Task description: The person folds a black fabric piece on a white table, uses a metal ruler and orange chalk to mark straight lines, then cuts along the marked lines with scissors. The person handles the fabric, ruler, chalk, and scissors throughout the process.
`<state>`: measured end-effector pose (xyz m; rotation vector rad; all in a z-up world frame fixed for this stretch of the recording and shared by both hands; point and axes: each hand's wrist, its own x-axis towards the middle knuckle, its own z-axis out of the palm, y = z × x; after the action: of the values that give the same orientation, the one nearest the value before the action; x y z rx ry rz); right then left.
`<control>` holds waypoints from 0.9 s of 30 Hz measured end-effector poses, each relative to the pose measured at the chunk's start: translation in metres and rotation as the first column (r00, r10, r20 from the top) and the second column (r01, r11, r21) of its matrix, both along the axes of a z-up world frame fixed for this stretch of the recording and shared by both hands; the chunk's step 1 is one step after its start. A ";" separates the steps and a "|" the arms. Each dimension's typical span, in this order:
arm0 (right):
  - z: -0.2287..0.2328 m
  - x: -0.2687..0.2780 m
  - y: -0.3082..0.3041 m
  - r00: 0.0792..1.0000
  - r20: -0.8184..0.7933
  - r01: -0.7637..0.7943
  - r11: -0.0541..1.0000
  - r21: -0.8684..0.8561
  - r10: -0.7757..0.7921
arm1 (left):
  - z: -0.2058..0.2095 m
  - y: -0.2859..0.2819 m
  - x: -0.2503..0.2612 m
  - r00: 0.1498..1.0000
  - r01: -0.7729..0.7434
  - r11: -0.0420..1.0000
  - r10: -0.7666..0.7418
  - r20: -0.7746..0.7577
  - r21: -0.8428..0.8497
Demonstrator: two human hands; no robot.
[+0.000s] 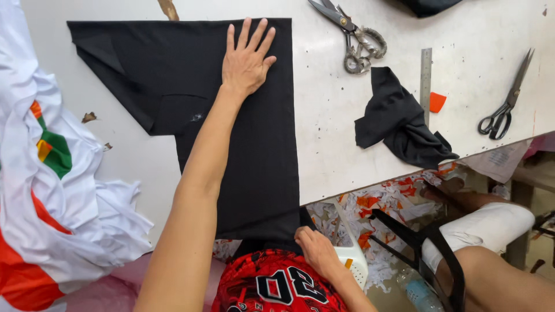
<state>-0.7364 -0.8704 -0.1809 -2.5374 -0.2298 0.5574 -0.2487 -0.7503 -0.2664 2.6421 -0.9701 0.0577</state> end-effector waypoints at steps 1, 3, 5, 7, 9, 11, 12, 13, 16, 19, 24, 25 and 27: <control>0.004 0.000 0.000 1.000 -0.004 0.016 1.000 0.013 -0.016 | 0.002 -0.001 0.005 1.000 -0.011 1.000 0.011 -0.029 -0.007; 0.009 0.001 -0.001 0.996 -0.080 0.056 0.996 0.070 -0.050 | 0.013 -0.002 0.012 0.998 0.005 1.000 -0.003 -0.062 0.030; 0.012 0.001 -0.003 0.983 -0.163 0.099 0.987 0.123 -0.079 | 0.025 0.001 0.010 0.995 0.020 0.998 -0.014 -0.102 0.065; 0.014 0.000 -0.006 0.984 -0.145 0.122 0.986 0.110 -0.105 | 0.037 0.013 -0.007 0.998 -0.005 1.000 0.004 -0.062 -0.020; 0.018 0.005 -0.010 0.988 -0.120 0.112 0.984 0.139 -0.095 | 0.055 0.044 -0.076 0.997 -0.004 0.977 -0.013 -0.076 -0.212; 0.020 0.008 -0.013 0.991 -0.099 0.103 0.980 0.173 -0.086 | 0.056 0.082 -0.172 0.996 -0.012 0.920 -0.023 -0.086 -0.392; 0.019 0.007 -0.013 0.995 -0.021 0.102 0.984 0.145 -0.100 | 0.047 0.103 -0.234 0.996 -0.021 0.923 -0.016 -0.093 -0.384; 0.016 0.005 -0.012 0.992 0.058 0.103 0.988 0.117 -0.110 | 0.040 0.125 -0.297 0.995 -0.030 0.926 -0.008 -0.100 -0.376; 0.027 0.013 -0.017 0.989 0.068 0.107 0.958 0.267 -0.129 | 0.039 0.160 -0.436 0.980 -0.107 0.947 0.049 -0.193 -0.302; 0.042 0.016 -0.017 0.990 0.072 0.103 0.967 0.231 -0.123 | 0.025 0.172 -0.489 0.968 -0.242 0.948 0.221 -0.119 -0.207; 0.046 0.007 -0.016 0.984 0.155 0.045 0.959 0.280 -0.091 | -0.013 0.152 -0.498 0.944 -0.302 0.933 0.322 0.075 -0.198; 0.042 0.005 -0.018 0.979 0.184 0.031 0.960 0.277 -0.085 | -0.023 0.147 -0.493 0.927 -0.309 0.931 0.341 0.159 -0.196; 0.038 0.003 -0.016 0.972 0.214 0.039 0.962 0.271 -0.100 | -0.011 0.147 -0.475 0.907 -0.297 0.928 0.348 0.237 -0.224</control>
<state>-0.7330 -0.8866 -0.1425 -2.3324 -0.2751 0.1920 -0.7232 -0.6037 -0.2771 2.6345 -0.5542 0.5756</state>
